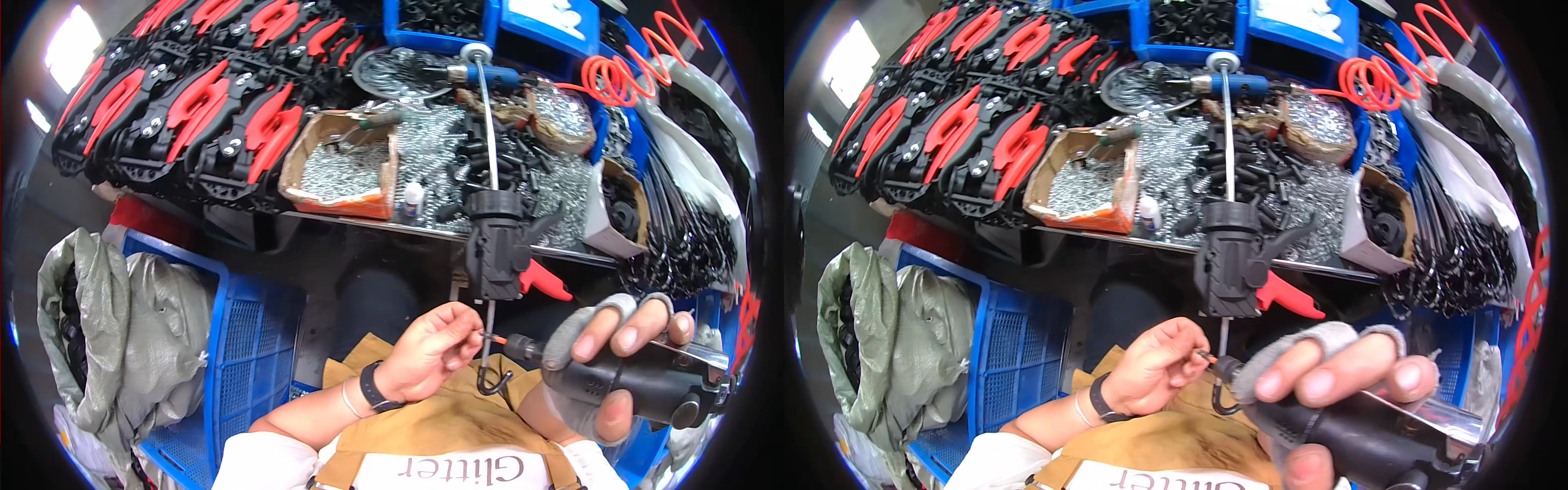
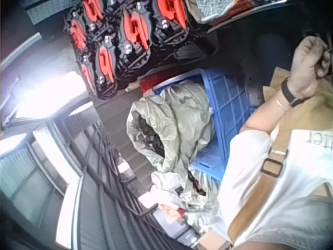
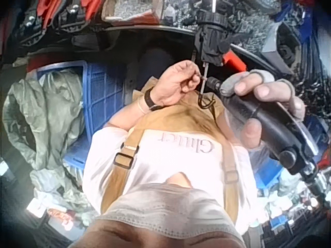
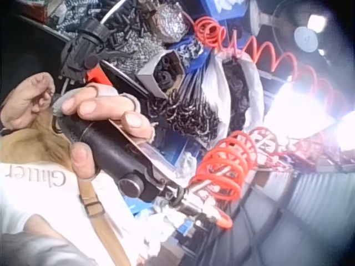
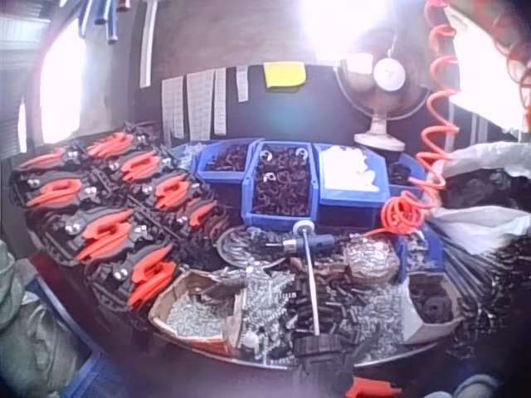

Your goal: The person assembles mechanical clamp components by applying grease from a dispenser to the parts, then securing them with screws, washers, and plastic components using an electric driver on an industrial workbench.

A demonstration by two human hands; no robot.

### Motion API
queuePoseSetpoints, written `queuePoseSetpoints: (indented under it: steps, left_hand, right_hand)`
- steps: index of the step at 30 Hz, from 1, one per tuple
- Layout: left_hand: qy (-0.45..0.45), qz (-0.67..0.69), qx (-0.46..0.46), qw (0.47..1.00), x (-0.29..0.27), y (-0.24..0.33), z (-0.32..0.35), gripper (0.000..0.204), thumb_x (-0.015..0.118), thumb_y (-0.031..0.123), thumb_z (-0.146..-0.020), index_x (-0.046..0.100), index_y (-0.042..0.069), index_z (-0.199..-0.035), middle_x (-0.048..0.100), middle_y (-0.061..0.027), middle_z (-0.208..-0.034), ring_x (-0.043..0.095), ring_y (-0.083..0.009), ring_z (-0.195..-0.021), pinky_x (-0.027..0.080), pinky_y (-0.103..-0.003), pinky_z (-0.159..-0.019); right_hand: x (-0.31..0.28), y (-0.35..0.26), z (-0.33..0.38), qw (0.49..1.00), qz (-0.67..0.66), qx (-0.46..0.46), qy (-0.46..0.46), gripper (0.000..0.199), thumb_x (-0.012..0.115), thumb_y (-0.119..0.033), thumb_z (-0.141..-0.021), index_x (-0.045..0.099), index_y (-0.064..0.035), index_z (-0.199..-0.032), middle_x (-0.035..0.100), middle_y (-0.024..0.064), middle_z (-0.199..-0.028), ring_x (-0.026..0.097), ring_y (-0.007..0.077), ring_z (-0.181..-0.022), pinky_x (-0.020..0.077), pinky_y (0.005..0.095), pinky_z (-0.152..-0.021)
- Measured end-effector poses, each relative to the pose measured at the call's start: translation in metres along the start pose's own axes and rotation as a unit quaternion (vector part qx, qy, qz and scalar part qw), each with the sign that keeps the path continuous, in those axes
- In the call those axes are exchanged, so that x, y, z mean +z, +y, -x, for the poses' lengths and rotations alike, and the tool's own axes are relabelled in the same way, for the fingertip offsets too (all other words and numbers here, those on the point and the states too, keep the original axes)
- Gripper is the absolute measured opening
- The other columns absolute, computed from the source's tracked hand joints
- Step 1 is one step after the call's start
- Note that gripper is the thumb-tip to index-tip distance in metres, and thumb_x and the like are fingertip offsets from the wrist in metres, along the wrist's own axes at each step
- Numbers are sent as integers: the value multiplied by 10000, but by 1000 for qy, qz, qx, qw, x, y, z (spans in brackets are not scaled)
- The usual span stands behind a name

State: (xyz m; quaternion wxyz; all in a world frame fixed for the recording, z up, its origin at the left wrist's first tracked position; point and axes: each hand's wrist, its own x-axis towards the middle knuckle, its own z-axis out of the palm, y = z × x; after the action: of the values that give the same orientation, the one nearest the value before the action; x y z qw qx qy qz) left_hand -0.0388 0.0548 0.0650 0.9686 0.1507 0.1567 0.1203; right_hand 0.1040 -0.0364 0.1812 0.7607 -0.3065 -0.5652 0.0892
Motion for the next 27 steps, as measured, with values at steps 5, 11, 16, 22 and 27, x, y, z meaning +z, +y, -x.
queuePoseSetpoints:
  steps: [5,11,16,22,27]
  left_hand:
    - [-51,21,-5,998,8,-6,4,268,585,294,-1017,607,28,-1002,611,-20,-786,470,-63,-617,311,-192,-502]
    - [-64,-18,12,998,6,-13,4,262,569,322,-1021,592,62,-1004,614,-19,-844,474,-53,-625,317,-183,-500]
    - [-49,-83,81,992,20,-19,4,284,528,342,-1044,545,81,-934,573,-14,-826,440,-48,-616,315,-187,-512]
    - [-39,-40,59,997,10,-14,-3,296,521,352,-1048,541,85,-922,547,-15,-809,417,-49,-607,294,-202,-503]
    - [4,-2,40,999,20,-9,-4,292,517,338,-1051,542,81,-915,537,-21,-801,392,-59,-587,279,-209,-488]
  right_hand:
    - [10,2,5,998,-12,-8,56,747,779,-167,-818,370,-8,-1422,513,129,-1022,592,248,-754,550,299,-636]
    - [20,-4,7,991,-20,-12,135,741,789,-148,-808,380,-8,-1409,519,132,-1008,593,250,-740,544,299,-641]
    - [15,-6,9,993,-26,20,111,735,803,-141,-802,387,-13,-1394,516,130,-997,598,248,-733,555,310,-638]
    - [7,-3,6,998,8,-38,44,701,817,-150,-796,388,-22,-1335,505,128,-1006,614,249,-736,566,333,-599]
    - [25,11,7,987,16,-83,135,717,820,-108,-779,356,-10,-1316,493,130,-966,572,228,-668,554,312,-619]
